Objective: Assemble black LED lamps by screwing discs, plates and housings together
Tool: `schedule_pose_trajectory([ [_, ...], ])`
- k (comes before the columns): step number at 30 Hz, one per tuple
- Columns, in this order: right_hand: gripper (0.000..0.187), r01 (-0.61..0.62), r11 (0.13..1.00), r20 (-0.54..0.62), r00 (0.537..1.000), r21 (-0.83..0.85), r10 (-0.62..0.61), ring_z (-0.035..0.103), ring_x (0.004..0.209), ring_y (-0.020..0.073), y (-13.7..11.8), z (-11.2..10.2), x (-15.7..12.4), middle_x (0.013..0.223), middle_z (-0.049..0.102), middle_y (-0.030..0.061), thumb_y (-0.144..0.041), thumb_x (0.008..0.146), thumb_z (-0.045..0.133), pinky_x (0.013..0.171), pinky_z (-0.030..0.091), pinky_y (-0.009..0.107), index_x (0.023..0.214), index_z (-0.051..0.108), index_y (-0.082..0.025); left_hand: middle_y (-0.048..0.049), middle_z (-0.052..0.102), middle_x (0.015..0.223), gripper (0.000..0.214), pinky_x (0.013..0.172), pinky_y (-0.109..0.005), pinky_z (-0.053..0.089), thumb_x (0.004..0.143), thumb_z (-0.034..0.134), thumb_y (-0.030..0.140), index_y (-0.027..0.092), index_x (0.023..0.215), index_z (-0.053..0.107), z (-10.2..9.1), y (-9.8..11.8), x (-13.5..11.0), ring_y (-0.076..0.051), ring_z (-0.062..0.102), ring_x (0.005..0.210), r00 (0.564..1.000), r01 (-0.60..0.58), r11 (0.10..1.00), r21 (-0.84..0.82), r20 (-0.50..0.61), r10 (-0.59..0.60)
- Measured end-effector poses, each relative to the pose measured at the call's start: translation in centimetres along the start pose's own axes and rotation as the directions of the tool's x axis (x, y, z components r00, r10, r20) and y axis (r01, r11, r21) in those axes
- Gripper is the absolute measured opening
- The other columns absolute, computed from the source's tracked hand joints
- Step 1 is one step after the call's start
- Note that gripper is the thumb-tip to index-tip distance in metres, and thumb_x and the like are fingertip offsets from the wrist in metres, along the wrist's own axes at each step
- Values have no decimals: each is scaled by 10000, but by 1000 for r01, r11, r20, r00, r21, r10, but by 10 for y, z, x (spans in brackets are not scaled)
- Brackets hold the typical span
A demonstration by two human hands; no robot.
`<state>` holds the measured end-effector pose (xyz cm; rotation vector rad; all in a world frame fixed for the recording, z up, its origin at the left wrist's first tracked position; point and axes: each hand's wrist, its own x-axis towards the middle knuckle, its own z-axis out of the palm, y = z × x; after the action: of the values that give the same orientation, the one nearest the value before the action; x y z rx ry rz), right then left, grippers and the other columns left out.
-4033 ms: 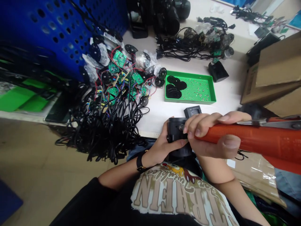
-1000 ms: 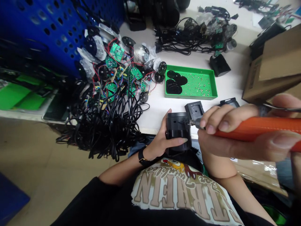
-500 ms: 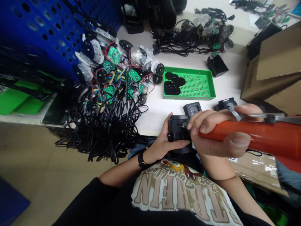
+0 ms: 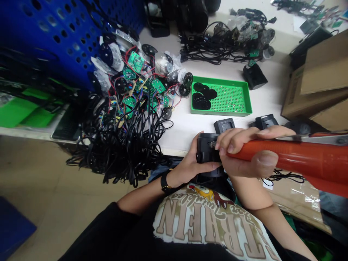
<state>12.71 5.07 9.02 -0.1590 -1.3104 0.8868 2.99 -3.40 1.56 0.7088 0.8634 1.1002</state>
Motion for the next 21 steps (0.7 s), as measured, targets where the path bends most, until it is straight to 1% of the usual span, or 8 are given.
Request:
schedule_pose_trajectory([
  [4, 103, 7, 998, 33, 999, 64, -9, 459, 363, 115, 5, -4, -3, 568, 483, -86, -389, 964, 621, 337, 429, 249, 1023, 654, -311, -102, 476, 1570, 1118, 1302, -555, 250, 768, 916, 384, 317, 1627, 203, -2, 0, 0, -354, 397, 1525, 1000, -15, 998, 58, 8, 14],
  [6, 138, 12, 996, 6, 1000, 90, -12, 467, 360, 115, 5, -8, -7, 565, 507, -90, -403, 971, 645, 345, 437, 254, 1072, 657, -311, -106, 465, 1578, 1133, 1308, -559, 234, 763, 918, 383, 321, 1632, 194, -2, 1, -1, -354, 394, 1525, 1000, -14, 997, 73, 7, 13],
  [9, 181, -2, 995, -47, 999, 99, 6, 501, 371, 121, 5, -13, -12, 571, 554, -92, -422, 971, 667, 378, 484, 268, 1123, 643, -328, -97, 457, 1580, 1144, 1306, -553, 236, 748, 927, 371, 333, 1630, 200, -1, 2, -2, -351, 408, 1513, 1000, 1, 999, 52, 4, -1],
  [11, 194, -23, 995, -28, 999, 96, 25, 512, 376, 121, 6, -15, -14, 583, 576, -94, -439, 969, 678, 403, 518, 283, 1135, 636, -346, -87, 470, 1561, 1131, 1292, -545, 271, 742, 930, 359, 335, 1617, 213, 0, 2, -3, -344, 434, 1489, 1000, 19, 1000, 16, 0, -19],
  [13, 214, -23, 995, 12, 1000, 99, 22, 488, 360, 105, 8, -15, -15, 580, 572, -106, -447, 950, 713, 395, 505, 267, 1129, 635, -358, -78, 504, 1521, 1088, 1267, -527, 317, 745, 927, 361, 327, 1591, 244, 2, 2, -3, -336, 458, 1462, 1000, 31, 999, -10, -4, -31],
  [15, 222, -11, 995, 27, 1000, 103, 8, 456, 343, 86, 8, -13, -16, 569, 549, -117, -438, 932, 734, 362, 458, 233, 1117, 646, -351, -74, 536, 1478, 1061, 1239, -517, 353, 741, 926, 373, 320, 1567, 262, 4, 2, -5, -333, 475, 1438, 999, 31, 999, -12, -22, -31],
  [18, 199, -87, 994, -21, 996, 69, 88, 497, 379, 96, 2, -9, -18, 585, 543, -106, -443, 953, 685, 377, 489, 243, 1118, 677, -333, -84, 552, 1445, 1085, 1219, -525, 369, 739, 923, 389, 308, 1562, 222, 6, 2, -7, -341, 470, 1432, 998, 36, 999, 20, -56, -35],
  [21, 203, -167, 984, 13, 986, 55, 166, 571, 437, 114, -14, -12, -22, 624, 581, -92, -425, 938, 709, 435, 560, 279, 1122, 686, -340, -102, 546, 1450, 1091, 1224, -527, 357, 744, 914, 391, 285, 1565, 203, 6, 4, -10, -353, 449, 1448, 998, 38, 997, 66, -52, -35],
])
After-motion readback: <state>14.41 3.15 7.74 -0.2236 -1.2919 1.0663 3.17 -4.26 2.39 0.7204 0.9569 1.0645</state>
